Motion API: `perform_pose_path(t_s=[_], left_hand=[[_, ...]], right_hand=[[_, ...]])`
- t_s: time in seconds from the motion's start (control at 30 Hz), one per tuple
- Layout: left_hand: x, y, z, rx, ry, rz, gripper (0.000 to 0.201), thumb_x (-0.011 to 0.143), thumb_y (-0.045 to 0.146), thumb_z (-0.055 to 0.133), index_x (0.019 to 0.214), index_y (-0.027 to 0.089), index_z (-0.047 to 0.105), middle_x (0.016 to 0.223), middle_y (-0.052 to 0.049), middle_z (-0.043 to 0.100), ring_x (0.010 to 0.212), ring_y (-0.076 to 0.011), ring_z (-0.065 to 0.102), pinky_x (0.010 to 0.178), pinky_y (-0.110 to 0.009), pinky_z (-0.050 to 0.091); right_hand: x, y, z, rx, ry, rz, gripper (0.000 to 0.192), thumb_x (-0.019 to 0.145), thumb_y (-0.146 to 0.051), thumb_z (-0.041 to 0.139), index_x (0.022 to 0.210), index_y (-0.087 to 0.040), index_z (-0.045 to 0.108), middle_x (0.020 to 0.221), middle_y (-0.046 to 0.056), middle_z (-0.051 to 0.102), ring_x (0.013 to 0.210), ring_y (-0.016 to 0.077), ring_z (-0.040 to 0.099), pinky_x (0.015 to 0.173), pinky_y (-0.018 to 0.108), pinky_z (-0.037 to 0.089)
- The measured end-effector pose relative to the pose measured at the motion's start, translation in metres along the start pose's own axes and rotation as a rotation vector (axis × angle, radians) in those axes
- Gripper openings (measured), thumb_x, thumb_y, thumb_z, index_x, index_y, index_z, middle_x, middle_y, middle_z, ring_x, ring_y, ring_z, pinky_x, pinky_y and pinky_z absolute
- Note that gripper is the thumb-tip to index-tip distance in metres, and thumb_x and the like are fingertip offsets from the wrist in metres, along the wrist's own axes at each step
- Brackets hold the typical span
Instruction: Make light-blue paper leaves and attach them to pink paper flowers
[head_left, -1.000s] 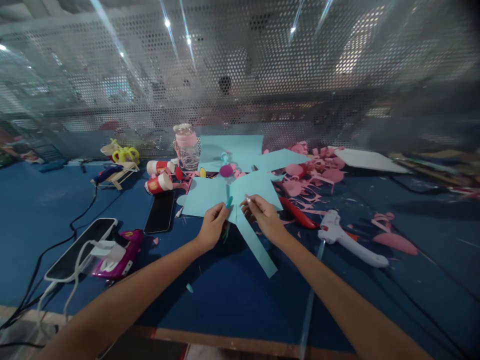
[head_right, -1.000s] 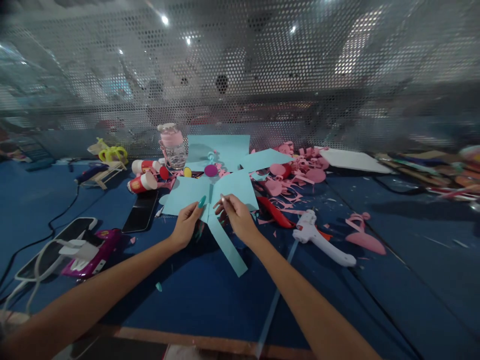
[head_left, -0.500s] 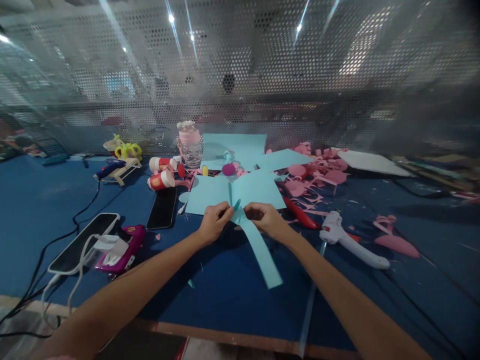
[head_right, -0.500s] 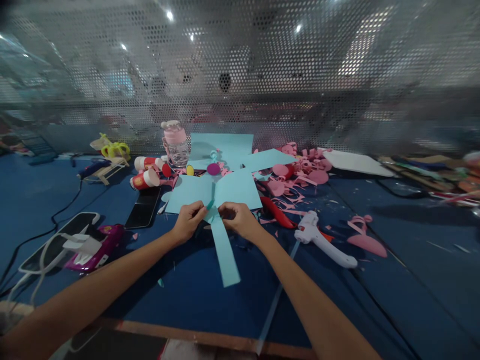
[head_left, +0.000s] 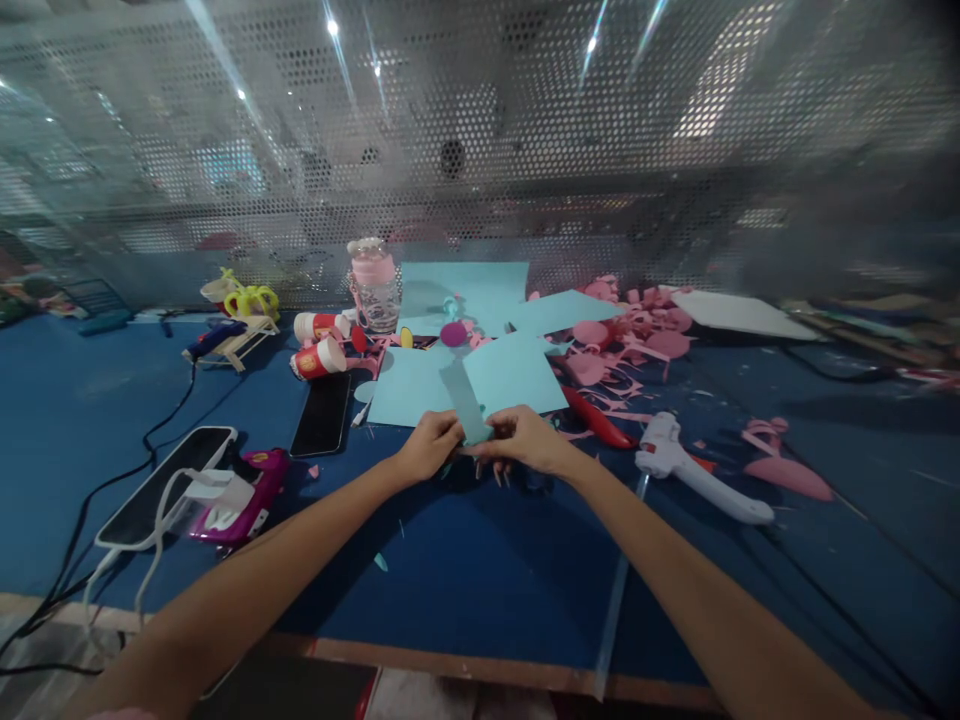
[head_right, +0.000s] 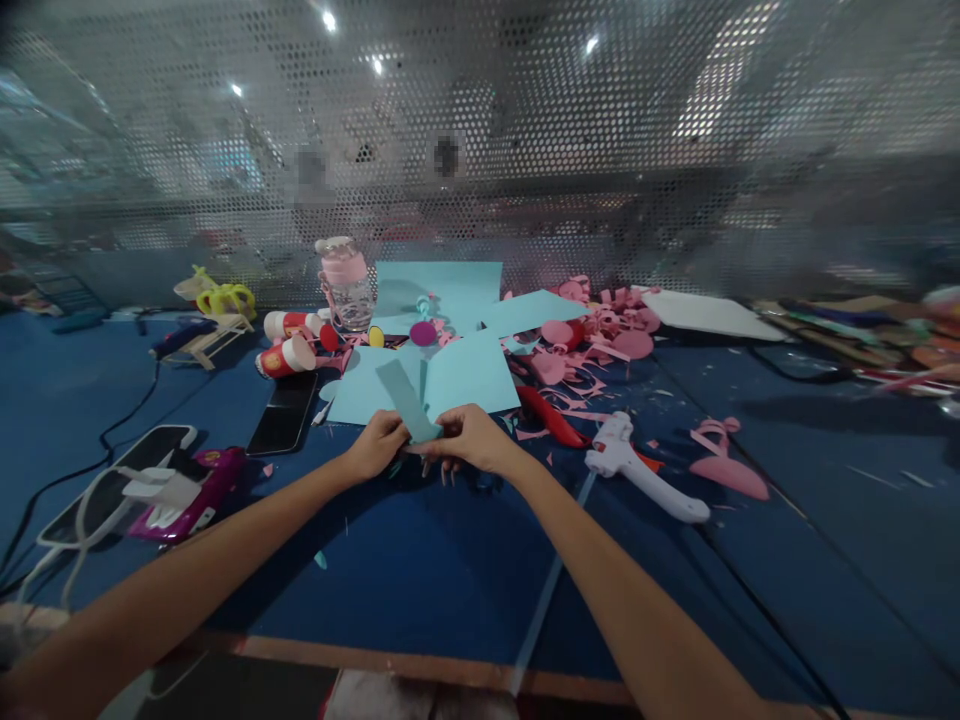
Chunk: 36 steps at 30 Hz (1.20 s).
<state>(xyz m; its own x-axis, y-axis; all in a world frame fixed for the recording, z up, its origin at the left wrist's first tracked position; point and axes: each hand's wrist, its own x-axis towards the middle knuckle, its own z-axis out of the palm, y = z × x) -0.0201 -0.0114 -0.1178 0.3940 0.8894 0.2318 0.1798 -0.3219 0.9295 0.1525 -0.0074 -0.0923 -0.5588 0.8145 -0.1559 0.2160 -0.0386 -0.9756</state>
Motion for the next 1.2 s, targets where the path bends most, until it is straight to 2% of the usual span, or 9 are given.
perform_pose_path(t_s=[0.1,0.2,0.3,0.4,0.6,0.77,0.87,0.97,1.2], left_hand=[[0.001,-0.003,-0.002,-0.21,0.086,-0.017,0.052,0.077,0.064,0.031,0.068,0.015,0.046,0.05,0.003,0.044,0.04,-0.0076,0.042,0.04,-0.02,0.034],[0.001,-0.002,-0.007,-0.252,0.011,0.073,0.063,0.069,0.074,0.028,0.076,0.015,0.049,0.058,0.0,0.051,0.044,-0.0097,0.049,0.041,-0.021,0.035],[0.0,0.001,-0.007,-0.081,-0.063,0.042,0.053,0.07,0.067,0.042,0.072,0.015,0.05,0.05,0.003,0.049,0.04,-0.0084,0.045,0.039,-0.02,0.032],[-0.001,0.004,-0.002,0.03,0.006,-0.044,0.043,0.074,0.056,0.048,0.068,0.014,0.051,0.042,0.005,0.046,0.036,-0.0069,0.041,0.037,-0.019,0.029],[0.001,0.003,0.001,-0.116,0.107,-0.124,0.049,0.074,0.06,0.044,0.054,0.015,0.044,0.036,0.005,0.042,0.031,-0.0053,0.038,0.033,-0.018,0.026],[0.002,0.003,0.0,-0.15,0.141,-0.121,0.04,0.069,0.053,0.057,0.064,0.014,0.049,0.042,0.007,0.045,0.033,-0.0053,0.041,0.033,-0.018,0.029],[0.002,0.004,0.001,-0.212,0.067,-0.153,0.041,0.07,0.054,0.055,0.068,0.014,0.05,0.043,0.006,0.048,0.032,-0.0061,0.042,0.033,-0.018,0.03],[0.003,0.005,0.001,-0.172,0.03,-0.203,0.043,0.073,0.055,0.051,0.058,0.014,0.049,0.038,0.005,0.046,0.03,-0.0062,0.04,0.032,-0.019,0.026],[0.002,0.008,0.001,-0.022,0.159,-0.129,0.049,0.081,0.05,0.042,0.048,0.014,0.052,0.037,0.002,0.046,0.032,-0.0069,0.04,0.036,-0.02,0.028]], right_hand=[[0.001,0.0,-0.002,0.055,0.036,-0.012,0.034,0.052,-0.04,0.075,0.067,-0.013,0.063,0.052,0.001,0.063,0.038,0.0105,0.054,0.037,0.021,0.044],[0.003,0.0,-0.003,0.075,0.061,0.002,0.034,0.05,-0.038,0.077,0.064,-0.012,0.062,0.049,0.001,0.063,0.036,0.0099,0.053,0.035,0.02,0.042],[0.003,0.001,-0.003,0.057,0.07,-0.006,0.033,0.05,-0.038,0.077,0.066,-0.012,0.062,0.049,0.0,0.063,0.036,0.0097,0.053,0.035,0.019,0.042],[0.002,0.001,-0.002,0.067,0.039,-0.016,0.037,0.053,-0.04,0.075,0.076,-0.013,0.064,0.053,0.0,0.064,0.037,0.0109,0.054,0.036,0.021,0.044],[0.0,0.001,0.0,0.066,0.022,-0.023,0.04,0.052,-0.041,0.075,0.077,-0.012,0.064,0.053,0.001,0.064,0.036,0.011,0.053,0.037,0.022,0.044],[0.002,0.002,-0.001,0.092,0.059,-0.03,0.039,0.052,-0.039,0.075,0.077,-0.012,0.062,0.053,0.0,0.063,0.037,0.0102,0.053,0.036,0.021,0.043],[0.003,0.002,-0.002,0.093,0.08,-0.039,0.037,0.051,-0.038,0.076,0.073,-0.013,0.059,0.051,-0.001,0.062,0.036,0.0097,0.052,0.034,0.02,0.041],[0.003,0.001,-0.002,0.102,0.062,-0.051,0.037,0.051,-0.038,0.076,0.072,-0.014,0.057,0.052,-0.001,0.063,0.035,0.0097,0.052,0.033,0.02,0.04],[0.002,-0.001,0.003,0.237,0.134,-0.074,0.046,0.061,-0.06,0.06,0.068,-0.015,0.053,0.055,0.0,0.063,0.04,0.0105,0.056,0.035,0.02,0.042]])
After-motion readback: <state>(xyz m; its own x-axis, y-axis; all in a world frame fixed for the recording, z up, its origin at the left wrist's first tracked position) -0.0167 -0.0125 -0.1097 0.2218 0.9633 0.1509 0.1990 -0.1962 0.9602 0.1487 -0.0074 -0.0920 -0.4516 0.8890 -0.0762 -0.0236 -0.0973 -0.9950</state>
